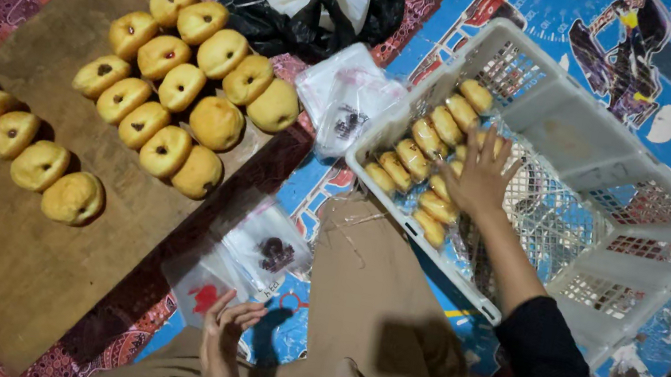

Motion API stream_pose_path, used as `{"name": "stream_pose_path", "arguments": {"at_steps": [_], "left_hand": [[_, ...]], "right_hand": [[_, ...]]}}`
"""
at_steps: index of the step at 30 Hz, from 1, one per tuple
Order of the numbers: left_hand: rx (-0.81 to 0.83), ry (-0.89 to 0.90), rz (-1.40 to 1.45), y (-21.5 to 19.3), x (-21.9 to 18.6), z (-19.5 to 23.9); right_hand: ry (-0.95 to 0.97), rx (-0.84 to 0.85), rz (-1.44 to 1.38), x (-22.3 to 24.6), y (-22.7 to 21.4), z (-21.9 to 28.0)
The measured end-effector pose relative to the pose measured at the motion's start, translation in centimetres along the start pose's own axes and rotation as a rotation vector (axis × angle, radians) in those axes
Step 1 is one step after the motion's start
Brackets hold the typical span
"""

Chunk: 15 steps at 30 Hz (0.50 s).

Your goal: The person sits on the floor and individually places small round pastries into clear plastic bags, then sets the filled bags into a white crate. The person handles pastries from a wooden board and a nearby tray, repeating the pick-and-bag sequence throughout the clip.

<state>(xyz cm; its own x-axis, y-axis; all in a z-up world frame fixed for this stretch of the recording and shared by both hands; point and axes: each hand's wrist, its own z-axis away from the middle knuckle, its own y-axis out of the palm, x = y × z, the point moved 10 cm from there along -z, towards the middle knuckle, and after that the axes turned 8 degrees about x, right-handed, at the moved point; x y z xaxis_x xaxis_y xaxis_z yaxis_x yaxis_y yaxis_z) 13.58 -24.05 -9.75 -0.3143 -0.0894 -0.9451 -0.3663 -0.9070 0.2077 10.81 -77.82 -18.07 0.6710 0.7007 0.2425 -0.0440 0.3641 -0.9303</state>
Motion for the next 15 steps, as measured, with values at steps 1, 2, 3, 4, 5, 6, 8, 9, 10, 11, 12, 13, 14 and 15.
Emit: {"name": "stream_pose_path", "arguments": {"at_steps": [1, 2, 3, 4, 5, 6, 8, 9, 10, 11, 12, 13, 14, 15], "left_hand": [[-0.003, -0.001, 0.026, -0.3, 0.4, 0.2], [-0.006, -0.003, 0.052, -0.7, 0.7, 0.5], [-0.005, 0.004, 0.08, -0.8, 0.9, 0.5], [-0.007, 0.009, 0.064, -0.9, 1.0, 0.6], [-0.008, 0.014, 0.048, -1.1, 1.1, 0.7], [-0.01, 0.018, 0.031, -1.4, 1.1, 0.8], [-0.058, 0.032, 0.097, -2.6, 1.2, 1.2], [-0.085, 0.037, 0.128, -3.2, 1.2, 1.4], [-0.101, 0.031, 0.121, -3.8, 1.3, 1.6], [-0.115, 0.025, 0.114, -4.3, 1.5, 1.7], [-0.129, 0.018, 0.108, -4.8, 1.7, 1.7], [-0.116, 0.019, 0.134, -4.8, 1.8, 1.9], [-0.104, 0.02, 0.161, -4.7, 1.9, 2.1], [-0.093, 0.023, 0.189, -4.6, 1.8, 2.3]], "right_hand": [[0.017, 0.016, -0.042, -0.6, 0.2, -0.6], [0.034, 0.031, -0.083, -1.3, 0.4, -1.1], [0.038, 0.015, -0.157, -2.0, 0.2, -1.7], [0.042, -0.002, -0.23, -2.9, 0.0, -1.8], [0.045, -0.017, -0.305, -3.6, -0.1, -1.6], [0.01, -0.212, -0.627, -5.0, -1.6, -0.4], [0.081, -0.404, -1.153, -8.5, -1.1, 3.3], [0.196, -0.393, -1.36, -10.1, 0.7, 5.9], [0.306, -0.198, -1.457, -9.8, 3.3, 6.8], [0.415, 0.003, -1.542, -9.1, 6.1, 8.2], [0.523, 0.21, -1.616, -8.1, 8.6, 9.7], [0.634, 0.424, -1.676, -6.7, 11.1, 11.3], [0.744, 0.644, -1.723, -5.1, 13.3, 12.8], [0.663, 0.661, -1.798, -3.7, 13.6, 12.0]]}}
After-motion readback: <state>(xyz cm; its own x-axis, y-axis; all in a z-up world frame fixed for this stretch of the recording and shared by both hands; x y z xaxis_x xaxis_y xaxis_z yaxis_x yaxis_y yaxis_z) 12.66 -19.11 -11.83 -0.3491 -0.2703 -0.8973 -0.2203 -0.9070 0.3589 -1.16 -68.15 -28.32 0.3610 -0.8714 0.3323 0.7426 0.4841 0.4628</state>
